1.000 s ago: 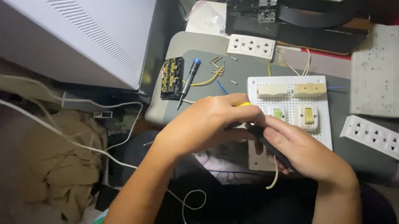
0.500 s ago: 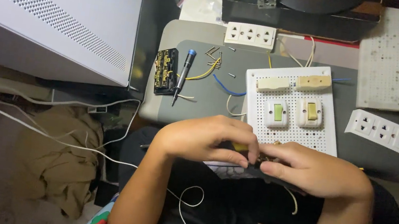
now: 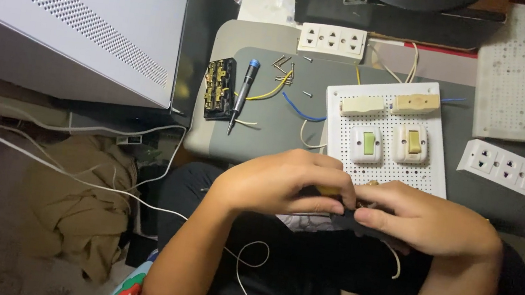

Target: The person assembles electrical components on a perforated board, using a screwdriver to tighten screws on switches and sockets. They handle wires and small metal parts, securing them into place on the board.

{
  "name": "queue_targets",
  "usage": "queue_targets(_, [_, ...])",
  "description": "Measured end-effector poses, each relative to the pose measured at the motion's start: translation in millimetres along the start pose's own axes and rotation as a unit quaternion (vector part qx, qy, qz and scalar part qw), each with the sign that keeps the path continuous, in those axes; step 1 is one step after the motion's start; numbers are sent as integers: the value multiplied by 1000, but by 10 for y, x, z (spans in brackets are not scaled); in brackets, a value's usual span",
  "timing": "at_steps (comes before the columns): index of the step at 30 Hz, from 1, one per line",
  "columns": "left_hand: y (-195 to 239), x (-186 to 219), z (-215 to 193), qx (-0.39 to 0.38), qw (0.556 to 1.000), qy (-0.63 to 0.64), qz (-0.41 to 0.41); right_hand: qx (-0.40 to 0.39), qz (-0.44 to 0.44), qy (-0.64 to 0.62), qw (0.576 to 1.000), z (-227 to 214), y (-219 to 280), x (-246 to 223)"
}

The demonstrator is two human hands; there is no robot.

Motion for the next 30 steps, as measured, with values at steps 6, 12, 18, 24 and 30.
queue_targets(6, [1,-64,27,19,999,-39,-28,28,11,21,999,-11,-13,33])
queue_targets(12, [5,-46,155,53,972,-177,-149,127,59,36,990,27,-2,-257])
queue_targets(18, [23,-96,199,55,954,-222,-196,257,118,158,946,190,-4,-219])
queue_targets(24, [13,-32,190,91,938,-290,-167,318,180,224,904,285,16,-365])
queue_targets(30, [15,-104,-71,180,908,-319,-204,348,107,211,907,282,-30,-341])
Point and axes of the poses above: each hand's wrist, its own y-axis away from the middle knuckle, its own z-axis out of the palm, x = y × z, the point moved 1 cm from there along -y, towards the middle knuckle, and after that the axes turned 9 degrees about z, right-handed, at the moved point
